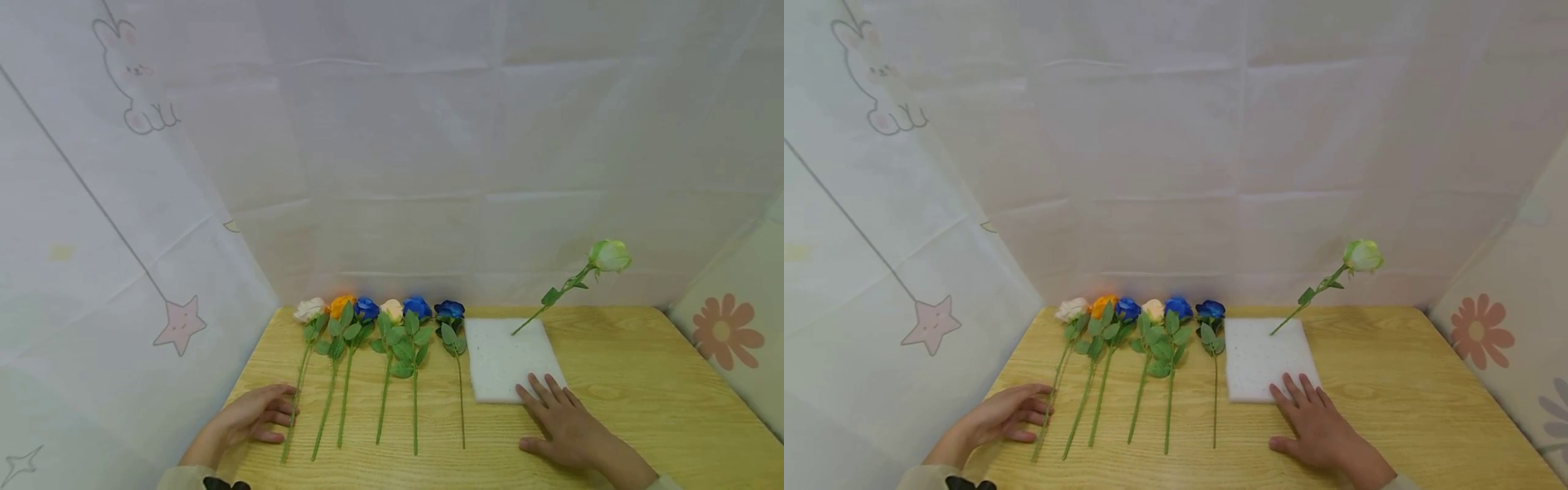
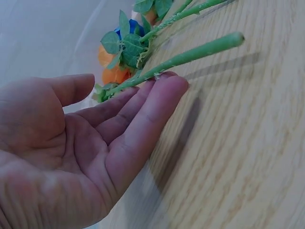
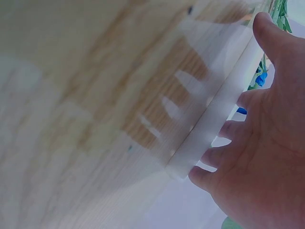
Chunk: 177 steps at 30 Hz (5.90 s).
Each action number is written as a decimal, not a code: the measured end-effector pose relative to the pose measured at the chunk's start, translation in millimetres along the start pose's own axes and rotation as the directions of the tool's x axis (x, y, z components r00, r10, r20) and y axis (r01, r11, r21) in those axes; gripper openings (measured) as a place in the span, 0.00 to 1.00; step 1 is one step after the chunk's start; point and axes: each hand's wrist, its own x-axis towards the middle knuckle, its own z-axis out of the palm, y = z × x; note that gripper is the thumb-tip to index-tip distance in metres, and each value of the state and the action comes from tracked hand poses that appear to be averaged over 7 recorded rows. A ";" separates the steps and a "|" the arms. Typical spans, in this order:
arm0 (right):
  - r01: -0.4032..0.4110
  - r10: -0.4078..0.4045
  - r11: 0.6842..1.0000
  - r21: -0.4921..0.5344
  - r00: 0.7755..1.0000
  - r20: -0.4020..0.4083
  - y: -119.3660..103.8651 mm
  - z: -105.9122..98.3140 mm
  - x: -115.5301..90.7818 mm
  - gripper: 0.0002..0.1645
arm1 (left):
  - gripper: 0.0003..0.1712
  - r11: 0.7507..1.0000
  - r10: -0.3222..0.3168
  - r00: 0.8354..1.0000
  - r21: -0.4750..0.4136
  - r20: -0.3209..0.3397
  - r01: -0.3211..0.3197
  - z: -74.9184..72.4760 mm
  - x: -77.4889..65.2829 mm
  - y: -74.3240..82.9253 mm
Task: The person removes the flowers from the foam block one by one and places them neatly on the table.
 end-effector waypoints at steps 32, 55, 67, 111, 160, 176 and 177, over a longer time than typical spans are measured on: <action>-0.010 0.010 1.000 -0.003 1.000 -0.005 0.6 0.0 -1.8 0.56 | 0.62 0.998 0.034 0.999 0.053 -0.024 -0.032 -6.7 2.6 38.6; 0.001 -0.001 1.000 0.001 1.000 -0.001 0.5 0.7 -0.3 0.55 | 0.50 0.973 0.216 0.970 0.110 -0.108 -0.204 89.6 53.5 87.4; -0.007 0.007 1.000 0.007 1.000 -0.004 0.4 0.1 -0.3 0.55 | 0.41 0.944 0.316 0.943 0.133 -0.103 -0.301 136.2 86.7 108.7; 0.005 -0.005 1.000 0.013 1.000 -0.009 1.0 -2.8 -3.8 0.53 | 0.26 0.863 0.492 0.862 0.060 0.122 -0.502 264.5 184.1 163.8; 0.040 -0.047 0.994 -0.106 0.997 -0.064 29.8 5.2 -17.7 0.46 | 0.23 0.700 0.538 0.815 0.423 0.216 -0.575 379.7 276.0 156.7; 0.019 -0.022 0.997 -0.080 0.999 -0.037 26.6 4.8 -16.1 0.48 | 0.12 0.699 0.609 0.789 0.416 0.079 -0.581 385.0 278.6 164.0; 0.012 -0.015 0.997 -0.075 0.999 -0.032 26.8 5.2 -16.0 0.48 | 0.12 0.703 0.612 0.787 0.402 0.078 -0.586 384.7 278.1 164.7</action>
